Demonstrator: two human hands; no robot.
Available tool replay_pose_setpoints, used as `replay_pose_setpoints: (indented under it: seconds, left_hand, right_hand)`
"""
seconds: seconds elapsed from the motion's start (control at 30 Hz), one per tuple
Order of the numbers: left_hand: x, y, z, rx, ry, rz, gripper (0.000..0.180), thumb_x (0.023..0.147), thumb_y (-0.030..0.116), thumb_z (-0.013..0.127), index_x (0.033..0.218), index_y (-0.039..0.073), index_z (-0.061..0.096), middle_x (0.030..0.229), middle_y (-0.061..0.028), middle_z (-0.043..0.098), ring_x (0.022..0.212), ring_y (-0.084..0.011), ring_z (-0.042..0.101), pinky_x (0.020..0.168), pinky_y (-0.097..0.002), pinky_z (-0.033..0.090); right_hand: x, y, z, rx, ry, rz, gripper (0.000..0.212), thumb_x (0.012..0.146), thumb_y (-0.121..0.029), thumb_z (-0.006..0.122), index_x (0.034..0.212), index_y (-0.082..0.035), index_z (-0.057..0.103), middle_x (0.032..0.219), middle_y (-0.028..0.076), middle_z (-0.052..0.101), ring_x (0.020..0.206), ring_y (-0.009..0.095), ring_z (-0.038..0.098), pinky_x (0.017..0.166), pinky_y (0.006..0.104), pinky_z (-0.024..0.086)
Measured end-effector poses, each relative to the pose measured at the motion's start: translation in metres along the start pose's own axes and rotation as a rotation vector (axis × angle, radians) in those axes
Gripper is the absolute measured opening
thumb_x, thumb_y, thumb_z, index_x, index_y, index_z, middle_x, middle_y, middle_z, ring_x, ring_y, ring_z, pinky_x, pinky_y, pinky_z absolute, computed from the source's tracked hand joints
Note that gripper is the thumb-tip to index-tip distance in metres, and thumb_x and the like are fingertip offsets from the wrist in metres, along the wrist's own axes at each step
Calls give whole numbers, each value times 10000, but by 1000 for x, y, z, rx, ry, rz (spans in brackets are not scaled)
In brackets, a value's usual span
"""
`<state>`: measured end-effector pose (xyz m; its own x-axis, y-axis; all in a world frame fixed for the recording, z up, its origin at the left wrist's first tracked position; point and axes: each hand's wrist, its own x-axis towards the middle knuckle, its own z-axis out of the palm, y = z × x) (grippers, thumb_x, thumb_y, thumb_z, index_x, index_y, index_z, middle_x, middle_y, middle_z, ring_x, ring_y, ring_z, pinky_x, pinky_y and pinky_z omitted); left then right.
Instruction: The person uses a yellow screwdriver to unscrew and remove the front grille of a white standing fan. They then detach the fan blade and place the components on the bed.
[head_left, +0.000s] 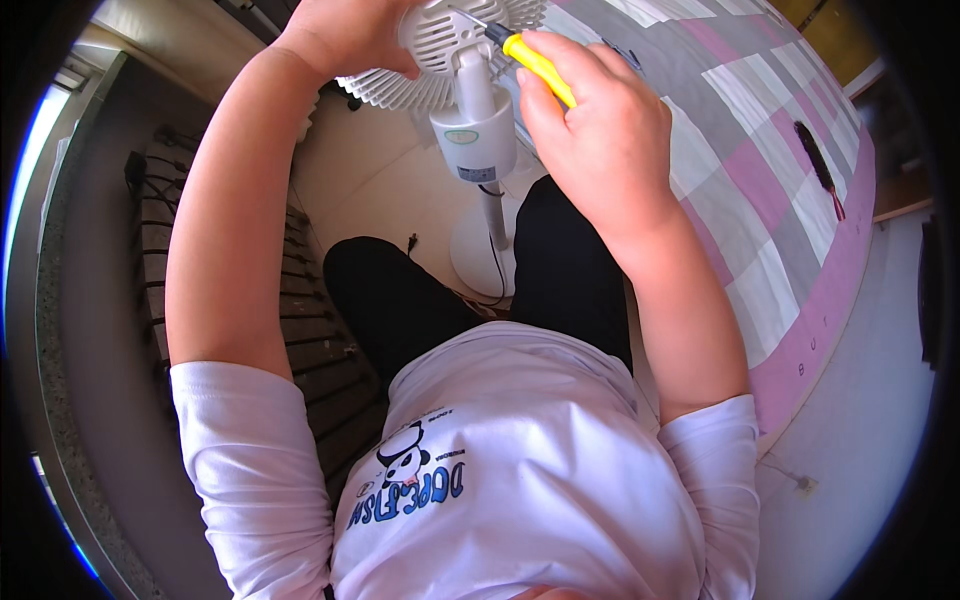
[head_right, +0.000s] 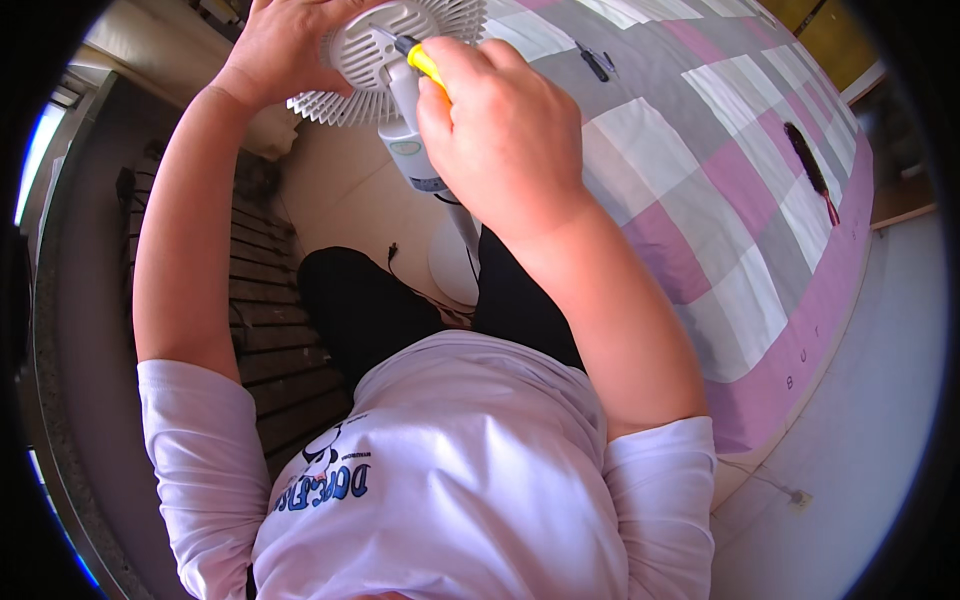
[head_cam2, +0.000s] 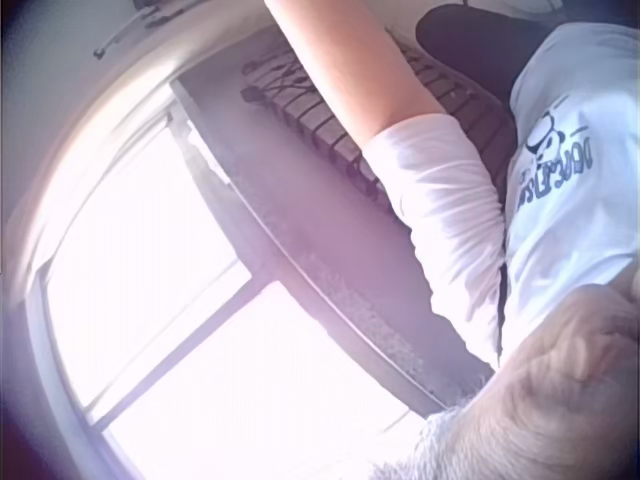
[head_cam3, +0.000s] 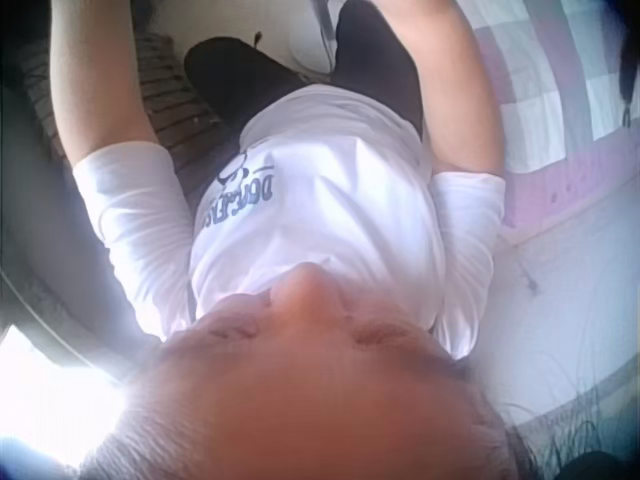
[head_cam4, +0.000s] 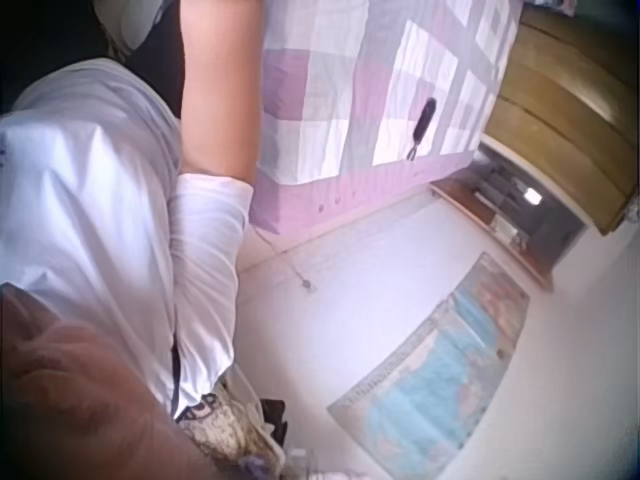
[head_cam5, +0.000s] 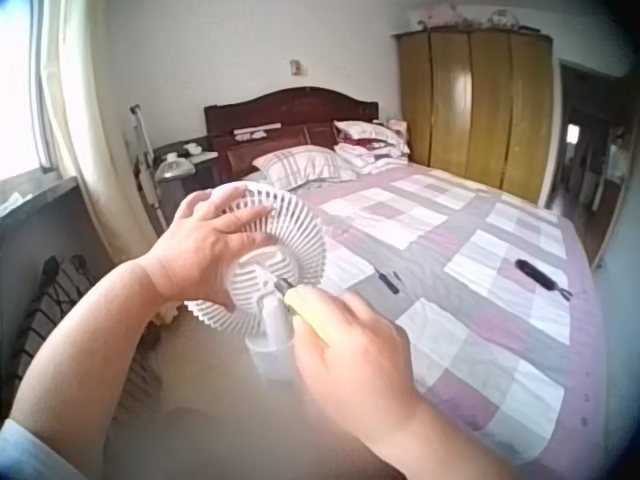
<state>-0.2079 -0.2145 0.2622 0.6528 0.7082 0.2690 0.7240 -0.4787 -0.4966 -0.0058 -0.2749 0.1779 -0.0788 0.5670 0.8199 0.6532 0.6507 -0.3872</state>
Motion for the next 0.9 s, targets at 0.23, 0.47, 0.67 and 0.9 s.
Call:
replay_pose_setpoints:
  seconds: [0.23, 0.47, 0.67, 0.9]
  left_hand:
    - [7, -6, 1, 11, -20, 13, 886, 491, 413, 868, 1305, 283, 543, 1478, -21, 400, 1408, -313, 255, 1112, -525, 232]
    - [6, -9, 5, 28, 5, 16, 901, 489, 415, 866, 1316, 282, 534, 1482, -22, 396, 1410, -315, 252, 1119, -528, 222]
    - [7, -9, 2, 12, -29, 5, 904, 486, 415, 867, 1315, 278, 535, 1479, -27, 398, 1410, -317, 252, 1117, -524, 227]
    - [14, -7, 6, -16, 26, 38, 906, 466, 412, 868, 1302, 265, 551, 1474, -29, 403, 1401, -322, 267, 1109, -533, 236]
  right_hand:
    - [11, 2, 9, -72, -10, 13, 145, 822, -173, 649, 944, -99, 676, 769, 89, 640, 680, 283, 645, 597, 387, 531]
    - [15, 4, 12, -65, -18, 32, 150, 833, -182, 638, 948, -94, 677, 790, 96, 651, 698, 294, 651, 618, 399, 538]
    - [16, 4, 16, -52, -15, 17, 140, 838, -181, 634, 935, -90, 676, 789, 102, 650, 701, 300, 651, 620, 405, 536]
    - [16, 3, 12, -62, -17, 62, 189, 814, -164, 670, 990, -98, 685, 820, 103, 660, 719, 301, 653, 640, 384, 533]
